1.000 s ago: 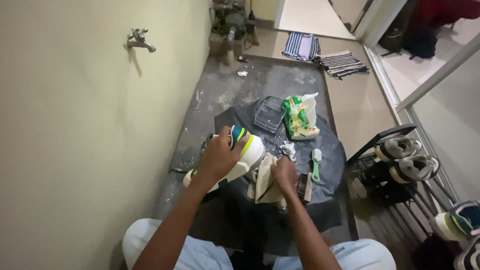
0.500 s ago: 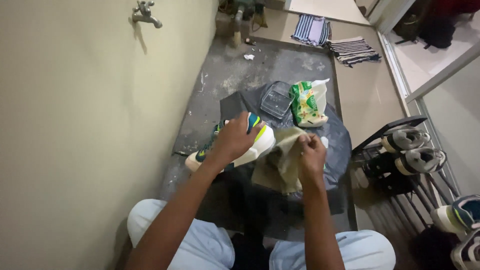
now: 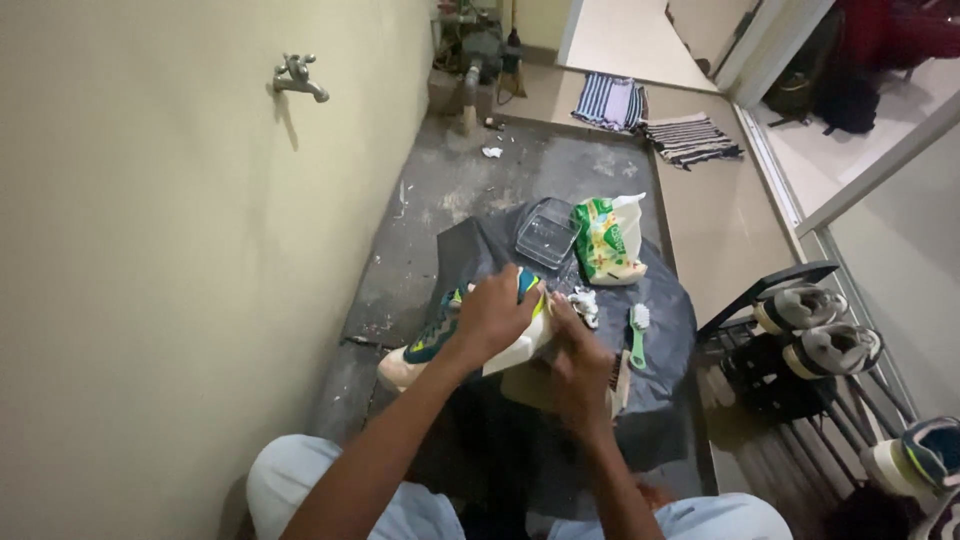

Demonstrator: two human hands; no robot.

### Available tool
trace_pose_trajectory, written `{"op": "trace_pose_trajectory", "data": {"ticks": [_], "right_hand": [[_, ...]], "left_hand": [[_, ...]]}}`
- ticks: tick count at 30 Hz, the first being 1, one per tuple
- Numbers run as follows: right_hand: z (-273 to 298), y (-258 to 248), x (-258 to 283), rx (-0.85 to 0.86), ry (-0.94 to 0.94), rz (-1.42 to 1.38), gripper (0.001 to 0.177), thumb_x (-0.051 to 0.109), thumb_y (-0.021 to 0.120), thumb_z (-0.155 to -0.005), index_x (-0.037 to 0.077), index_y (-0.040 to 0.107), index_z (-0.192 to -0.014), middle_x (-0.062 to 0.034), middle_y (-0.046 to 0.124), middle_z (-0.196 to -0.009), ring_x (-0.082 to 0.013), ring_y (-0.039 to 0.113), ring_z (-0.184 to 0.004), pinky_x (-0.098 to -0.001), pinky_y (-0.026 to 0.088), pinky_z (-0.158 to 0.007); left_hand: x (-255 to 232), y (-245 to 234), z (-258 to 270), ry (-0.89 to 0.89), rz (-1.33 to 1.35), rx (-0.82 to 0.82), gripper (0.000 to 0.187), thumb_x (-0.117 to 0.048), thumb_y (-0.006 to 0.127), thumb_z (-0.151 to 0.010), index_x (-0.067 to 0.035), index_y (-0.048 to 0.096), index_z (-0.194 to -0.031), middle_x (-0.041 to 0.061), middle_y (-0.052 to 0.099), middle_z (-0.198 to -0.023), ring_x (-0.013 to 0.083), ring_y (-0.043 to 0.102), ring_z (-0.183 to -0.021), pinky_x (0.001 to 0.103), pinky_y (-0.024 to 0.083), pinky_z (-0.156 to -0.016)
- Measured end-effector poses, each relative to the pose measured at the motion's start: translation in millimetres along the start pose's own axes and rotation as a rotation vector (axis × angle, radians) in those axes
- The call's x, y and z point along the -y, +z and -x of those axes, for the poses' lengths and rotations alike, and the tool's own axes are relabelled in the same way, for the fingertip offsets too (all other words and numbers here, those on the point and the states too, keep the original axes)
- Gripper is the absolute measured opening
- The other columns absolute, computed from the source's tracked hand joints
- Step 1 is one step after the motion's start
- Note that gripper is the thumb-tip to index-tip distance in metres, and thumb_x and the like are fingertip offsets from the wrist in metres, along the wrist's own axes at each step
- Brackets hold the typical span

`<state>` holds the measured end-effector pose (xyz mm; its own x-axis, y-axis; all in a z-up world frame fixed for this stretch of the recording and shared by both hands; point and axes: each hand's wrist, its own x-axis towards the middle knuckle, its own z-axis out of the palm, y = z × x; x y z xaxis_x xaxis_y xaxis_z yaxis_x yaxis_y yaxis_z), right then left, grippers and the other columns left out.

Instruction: The person scrubs a white and teal sneaker with a green brush and wipes it with a cloth. They rotate the shoe to clean the sides, sole, and upper, then wipe the surface with a cloth.

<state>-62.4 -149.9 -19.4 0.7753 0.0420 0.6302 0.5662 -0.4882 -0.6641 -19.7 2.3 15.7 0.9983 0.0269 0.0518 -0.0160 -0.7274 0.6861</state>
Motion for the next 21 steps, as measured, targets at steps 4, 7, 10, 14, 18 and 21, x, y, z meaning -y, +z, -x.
{"op": "trace_pose_trajectory", "data": {"ticks": [4,7,10,14,18,21], "right_hand": [[19.3,9.2,-15.0,-0.031,-0.202,0.229,0.052,-0.001,0.060,-0.093,0.023,0.069,-0.138,-0.0057,0.066,-0.143,-0.0266,0.064,-0.126,-0.0355,0.052,-0.099],[38.9,11.4,-20.2,0.096,-0.313,0.143,0.056,-0.011,0.066,-0.089,0.000,0.054,-0.143,-0.0261,0.051,-0.151,-0.0430,0.047,-0.145,-0.0565,0.038,-0.122],[45.6,17.4,-11.2,0.066,-0.351,0.219,0.049,-0.011,0.061,-0.094,-0.001,0.055,-0.142,-0.0227,0.055,-0.149,-0.0371,0.050,-0.144,-0.0503,0.040,-0.122],[40.4,9.2,2.7,0.100,-0.310,0.198,0.051,-0.010,0.066,-0.090,-0.004,0.055,-0.139,-0.0266,0.056,-0.146,-0.0408,0.050,-0.142,-0.0543,0.037,-0.122],[24.1,14.6,-24.4,-0.093,-0.292,0.256,0.041,0.003,0.047,-0.103,0.015,0.066,-0.137,-0.0095,0.067,-0.140,-0.0304,0.063,-0.128,-0.0430,0.050,-0.105],[8.8,5.0,-35.7,-0.057,0.039,0.050,0.029,0.003,0.066,-0.095,0.018,0.078,-0.117,-0.0072,0.080,-0.109,-0.0301,0.073,-0.107,-0.0431,0.055,-0.094]], "left_hand": [[-3.7,1.5,2.3,-0.003,0.095,-0.027,0.046,-0.034,0.049,-0.099,0.003,0.059,-0.123,0.027,0.070,-0.095,0.0466,0.073,-0.094,0.055,0.059,-0.081],[11.9,25.7,-12.6,0.009,0.028,-0.123,0.042,-0.043,0.050,-0.103,-0.002,0.058,-0.109,0.019,0.068,-0.097,0.0384,0.067,-0.084,0.052,0.050,-0.065],[11.6,23.3,-12.7,-0.076,-0.005,-0.123,0.044,-0.047,0.049,-0.102,-0.004,0.058,-0.107,0.019,0.066,-0.099,0.0410,0.065,-0.087,0.055,0.050,-0.069],[7.0,16.9,-6.5,-0.082,0.033,-0.109,0.038,-0.042,0.050,-0.102,-0.005,0.057,-0.109,0.018,0.066,-0.101,0.0386,0.066,-0.089,0.053,0.051,-0.070],[-9.3,-4.6,7.3,0.043,0.056,-0.053,0.052,-0.035,0.047,-0.098,0.009,0.059,-0.125,0.028,0.070,-0.098,0.0483,0.072,-0.093,0.059,0.058,-0.077],[-10.4,-4.9,14.1,0.090,0.029,-0.052,0.049,-0.039,0.052,-0.098,0.003,0.061,-0.122,0.025,0.071,-0.095,0.0460,0.073,-0.091,0.055,0.060,-0.075]]}}
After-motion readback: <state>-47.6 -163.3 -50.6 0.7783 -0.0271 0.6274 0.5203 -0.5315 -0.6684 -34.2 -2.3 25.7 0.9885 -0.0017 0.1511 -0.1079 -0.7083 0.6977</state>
